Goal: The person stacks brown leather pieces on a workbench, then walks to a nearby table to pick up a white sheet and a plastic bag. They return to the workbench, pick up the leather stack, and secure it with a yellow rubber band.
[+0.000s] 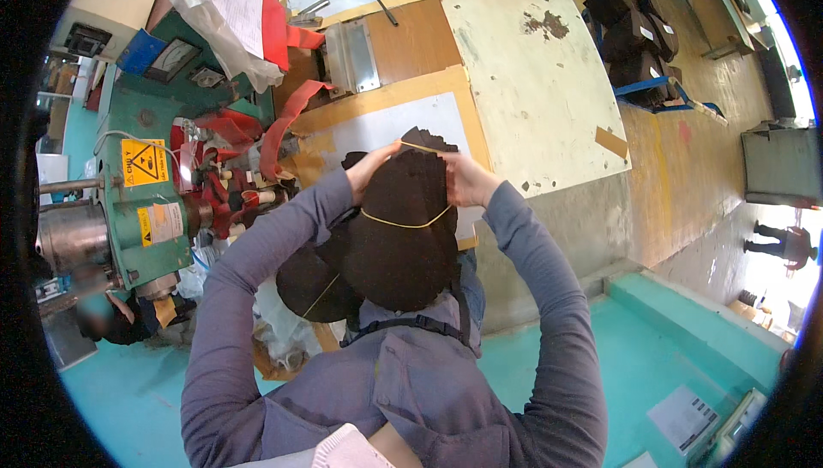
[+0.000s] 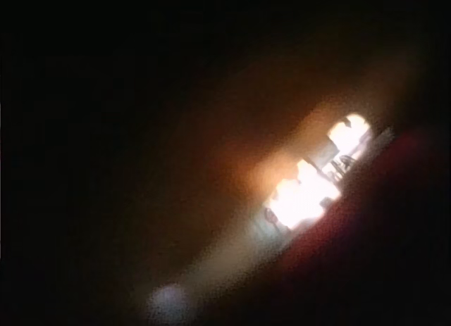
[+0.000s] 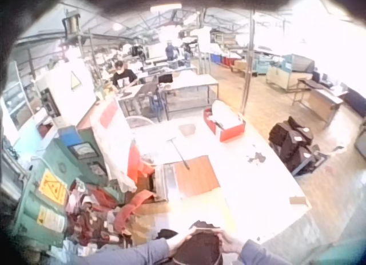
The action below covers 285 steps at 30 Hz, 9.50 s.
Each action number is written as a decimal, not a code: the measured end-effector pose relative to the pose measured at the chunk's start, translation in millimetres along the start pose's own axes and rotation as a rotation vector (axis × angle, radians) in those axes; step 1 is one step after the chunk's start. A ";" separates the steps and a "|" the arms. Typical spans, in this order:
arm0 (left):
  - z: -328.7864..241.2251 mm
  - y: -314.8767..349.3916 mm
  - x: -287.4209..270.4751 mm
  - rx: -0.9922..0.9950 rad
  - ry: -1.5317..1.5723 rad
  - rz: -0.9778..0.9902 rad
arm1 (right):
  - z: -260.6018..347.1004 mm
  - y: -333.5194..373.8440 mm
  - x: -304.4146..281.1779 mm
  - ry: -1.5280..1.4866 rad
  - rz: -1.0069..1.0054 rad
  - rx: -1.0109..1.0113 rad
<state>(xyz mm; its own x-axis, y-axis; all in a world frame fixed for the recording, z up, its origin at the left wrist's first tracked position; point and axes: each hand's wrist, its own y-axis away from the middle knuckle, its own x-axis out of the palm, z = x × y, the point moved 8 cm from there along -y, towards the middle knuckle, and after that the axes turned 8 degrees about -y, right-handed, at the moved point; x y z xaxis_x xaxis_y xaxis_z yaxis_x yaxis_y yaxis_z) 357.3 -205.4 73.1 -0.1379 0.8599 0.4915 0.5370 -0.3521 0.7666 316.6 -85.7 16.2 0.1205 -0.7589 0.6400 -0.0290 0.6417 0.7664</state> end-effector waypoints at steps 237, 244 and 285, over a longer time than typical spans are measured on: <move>334.8 223.8 -116.7 0.758 1.109 -0.815 | -186.7 25.0 164.3 1.215 0.137 -0.179; 366.4 222.5 -108.4 0.937 1.017 -1.051 | -144.5 -18.8 65.7 0.977 0.193 -0.213; 248.5 230.1 -247.9 0.716 -0.197 -0.999 | -54.4 7.3 110.1 1.122 -0.027 -0.874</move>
<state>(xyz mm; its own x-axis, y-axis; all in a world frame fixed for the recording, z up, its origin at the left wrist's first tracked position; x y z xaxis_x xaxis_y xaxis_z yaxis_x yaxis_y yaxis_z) 721.8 -407.8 25.0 -0.6529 0.6980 -0.2943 0.6104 0.7148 0.3413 383.6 -158.6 89.3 0.8332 -0.5482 -0.0732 0.5487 0.8029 0.2331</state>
